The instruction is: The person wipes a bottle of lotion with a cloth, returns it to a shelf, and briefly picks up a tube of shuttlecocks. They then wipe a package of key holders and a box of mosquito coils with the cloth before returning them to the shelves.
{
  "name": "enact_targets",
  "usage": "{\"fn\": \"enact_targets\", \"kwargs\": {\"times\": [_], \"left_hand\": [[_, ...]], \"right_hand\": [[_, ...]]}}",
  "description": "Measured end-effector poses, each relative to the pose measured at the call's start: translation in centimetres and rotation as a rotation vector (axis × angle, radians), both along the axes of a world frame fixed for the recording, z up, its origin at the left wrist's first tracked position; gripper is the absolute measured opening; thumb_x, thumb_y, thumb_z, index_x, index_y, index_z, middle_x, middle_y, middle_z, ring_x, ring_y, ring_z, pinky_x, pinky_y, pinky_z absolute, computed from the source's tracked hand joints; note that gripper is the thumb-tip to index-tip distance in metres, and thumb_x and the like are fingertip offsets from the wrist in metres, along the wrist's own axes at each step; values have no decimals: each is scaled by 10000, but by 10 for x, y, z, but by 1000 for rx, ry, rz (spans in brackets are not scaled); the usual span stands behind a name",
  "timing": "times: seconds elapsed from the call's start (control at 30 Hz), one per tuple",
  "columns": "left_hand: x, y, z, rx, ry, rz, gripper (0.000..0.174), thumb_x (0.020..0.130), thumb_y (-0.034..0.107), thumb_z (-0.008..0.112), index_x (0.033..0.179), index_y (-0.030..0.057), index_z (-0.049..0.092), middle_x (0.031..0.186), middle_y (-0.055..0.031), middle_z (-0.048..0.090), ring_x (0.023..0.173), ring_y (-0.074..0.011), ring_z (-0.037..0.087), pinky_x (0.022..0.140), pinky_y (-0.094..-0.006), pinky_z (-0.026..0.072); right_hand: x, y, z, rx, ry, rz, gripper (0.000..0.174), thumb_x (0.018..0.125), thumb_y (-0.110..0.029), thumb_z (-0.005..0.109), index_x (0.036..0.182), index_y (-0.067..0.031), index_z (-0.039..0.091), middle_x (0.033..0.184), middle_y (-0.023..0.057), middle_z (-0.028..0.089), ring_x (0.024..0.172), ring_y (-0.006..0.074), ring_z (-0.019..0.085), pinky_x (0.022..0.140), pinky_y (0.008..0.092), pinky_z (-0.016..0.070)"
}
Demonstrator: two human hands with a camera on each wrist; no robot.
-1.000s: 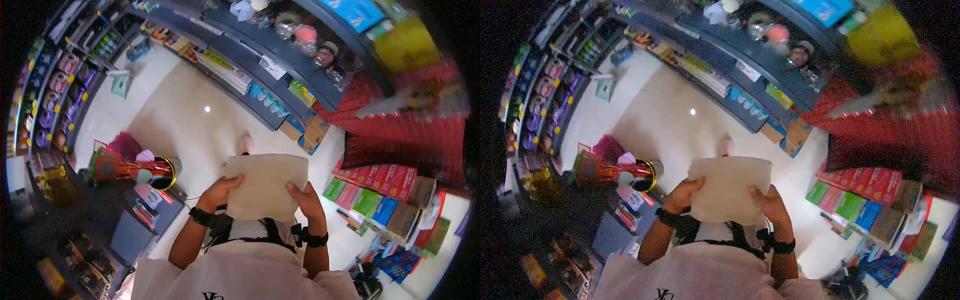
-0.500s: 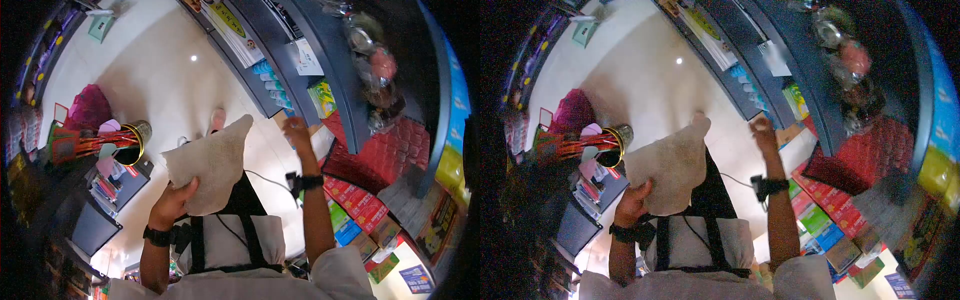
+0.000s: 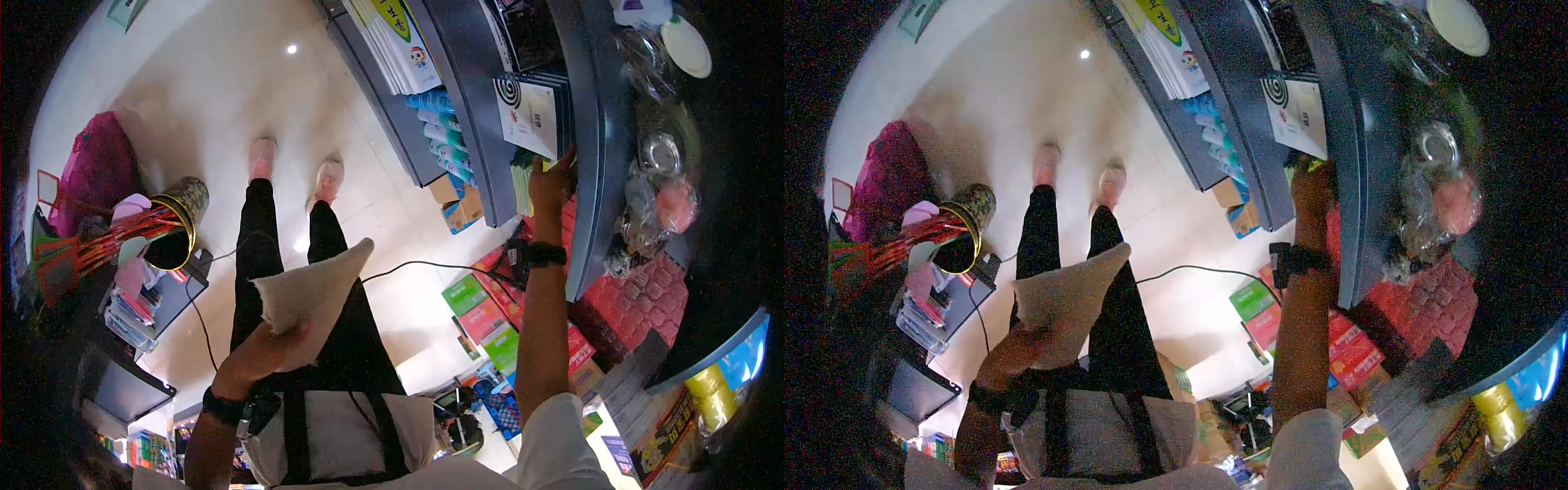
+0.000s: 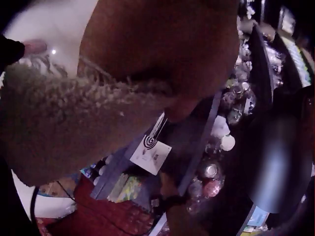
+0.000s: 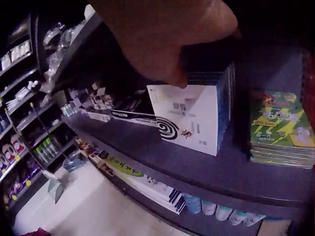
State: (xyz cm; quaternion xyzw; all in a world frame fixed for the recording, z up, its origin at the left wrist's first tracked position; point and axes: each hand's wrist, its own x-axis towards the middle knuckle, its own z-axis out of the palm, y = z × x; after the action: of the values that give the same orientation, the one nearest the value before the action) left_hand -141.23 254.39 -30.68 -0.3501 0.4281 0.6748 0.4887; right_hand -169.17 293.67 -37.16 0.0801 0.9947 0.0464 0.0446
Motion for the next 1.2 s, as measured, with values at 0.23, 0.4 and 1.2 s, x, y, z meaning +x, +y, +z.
{"fn": "enact_targets", "kwargs": {"times": [0.23,0.4,1.2], "left_hand": [[8,-11,-11,98,-37,210,481,887,352,574,1208,9,470,1081,-58,561,982,-133,506,854,-273,429],[5,0,-17,23,32,109,427,895,310,572,1172,1,473,1054,-53,550,956,-117,492,848,-265,421],[-120,-98,148,-145,631,54,425,922,318,492,1221,17,492,1080,-81,585,958,-176,549,842,-310,438]], "right_hand": [[5,19,-43,198,51,152,806,795,-251,593,1370,97,149,1419,291,185,1289,387,270,1072,458,223],[2,-9,-41,363,97,95,737,784,-226,625,1288,144,234,1361,317,259,1256,398,314,1052,456,273],[125,-159,299,-1277,-501,-86,356,805,-165,642,1087,38,565,971,102,617,924,171,566,828,295,435]]}}
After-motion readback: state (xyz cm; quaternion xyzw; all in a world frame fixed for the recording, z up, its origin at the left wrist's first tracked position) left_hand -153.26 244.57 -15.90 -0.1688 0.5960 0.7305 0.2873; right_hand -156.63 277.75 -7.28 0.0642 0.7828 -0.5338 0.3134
